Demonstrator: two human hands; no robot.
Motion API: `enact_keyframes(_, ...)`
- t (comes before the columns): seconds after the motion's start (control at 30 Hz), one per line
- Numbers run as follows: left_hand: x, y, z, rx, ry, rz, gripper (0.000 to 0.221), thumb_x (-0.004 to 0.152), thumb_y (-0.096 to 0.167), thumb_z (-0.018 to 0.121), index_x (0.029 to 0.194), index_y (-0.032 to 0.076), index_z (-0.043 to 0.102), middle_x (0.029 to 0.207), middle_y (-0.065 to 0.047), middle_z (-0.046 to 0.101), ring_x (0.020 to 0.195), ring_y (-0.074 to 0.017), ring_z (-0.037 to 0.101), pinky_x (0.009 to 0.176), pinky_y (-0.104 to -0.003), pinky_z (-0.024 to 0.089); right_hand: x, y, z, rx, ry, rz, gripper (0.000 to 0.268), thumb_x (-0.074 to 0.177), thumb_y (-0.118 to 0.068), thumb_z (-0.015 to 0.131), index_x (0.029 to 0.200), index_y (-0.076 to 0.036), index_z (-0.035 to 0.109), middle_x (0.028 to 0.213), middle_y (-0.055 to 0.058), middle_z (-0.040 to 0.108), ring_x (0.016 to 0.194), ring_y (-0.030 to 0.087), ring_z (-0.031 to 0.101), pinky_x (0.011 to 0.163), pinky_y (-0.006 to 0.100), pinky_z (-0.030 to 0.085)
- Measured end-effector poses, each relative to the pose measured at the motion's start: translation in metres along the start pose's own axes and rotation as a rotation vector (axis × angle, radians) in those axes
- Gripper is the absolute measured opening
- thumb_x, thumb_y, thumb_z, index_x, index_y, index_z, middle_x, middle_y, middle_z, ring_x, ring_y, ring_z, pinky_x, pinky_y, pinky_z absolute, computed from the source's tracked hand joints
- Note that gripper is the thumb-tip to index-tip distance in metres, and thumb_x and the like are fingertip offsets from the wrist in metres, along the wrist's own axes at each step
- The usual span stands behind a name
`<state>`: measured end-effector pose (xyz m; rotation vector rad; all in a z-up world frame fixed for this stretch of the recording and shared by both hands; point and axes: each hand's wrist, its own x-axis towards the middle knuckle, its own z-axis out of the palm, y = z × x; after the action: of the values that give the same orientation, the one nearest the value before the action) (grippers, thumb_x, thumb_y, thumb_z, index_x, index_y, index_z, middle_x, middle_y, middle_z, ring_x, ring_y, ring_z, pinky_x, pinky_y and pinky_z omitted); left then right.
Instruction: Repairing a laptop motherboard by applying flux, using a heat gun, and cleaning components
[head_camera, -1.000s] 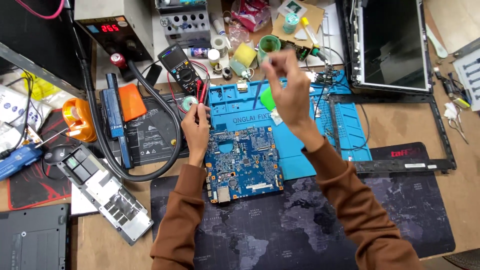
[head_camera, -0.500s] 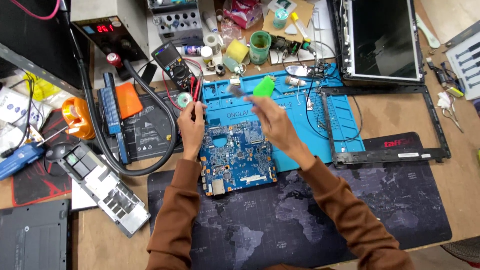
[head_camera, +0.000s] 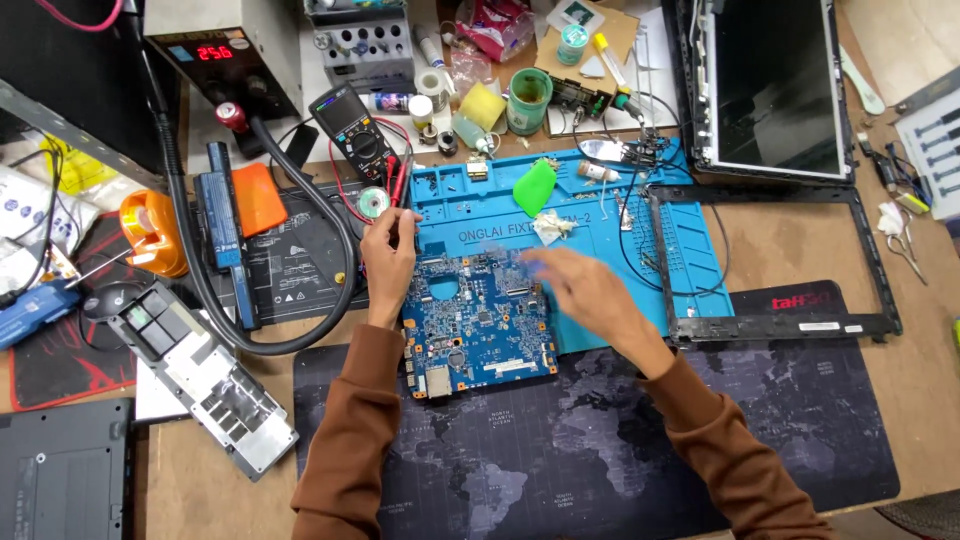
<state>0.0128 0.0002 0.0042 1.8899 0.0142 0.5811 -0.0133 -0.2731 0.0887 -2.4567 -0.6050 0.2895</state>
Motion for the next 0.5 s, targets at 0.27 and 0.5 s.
enact_keyframes(0.27,0.004,-0.002,-0.002,0.007,-0.016,0.003,0.027,0.112,0.021,0.050,0.094,0.015,0.070,0.075,-0.005,0.068,0.067,-0.0191,0.061,0.081,-0.032,0.039,0.010,0.028,0.014,-0.194,0.069,-0.049,0.032,0.104,-0.009,0.051,0.129,-0.022,0.066,0.098,0.010,0.068,0.061,0.021,0.069,0.052,0.032,0.058)
enact_keyframes(0.5,0.003,-0.001,-0.001,-0.005,-0.009,-0.007,0.025,0.111,0.020,0.052,0.094,0.017,0.070,0.073,-0.004,0.067,0.066,-0.0174,0.060,0.081,-0.031,0.039,0.004,0.037,0.014,-0.335,0.187,0.010,0.025,0.110,-0.016,0.048,0.130,-0.022,0.062,0.092,0.008,0.063,0.065,0.025,0.070,0.050,0.039,0.059)
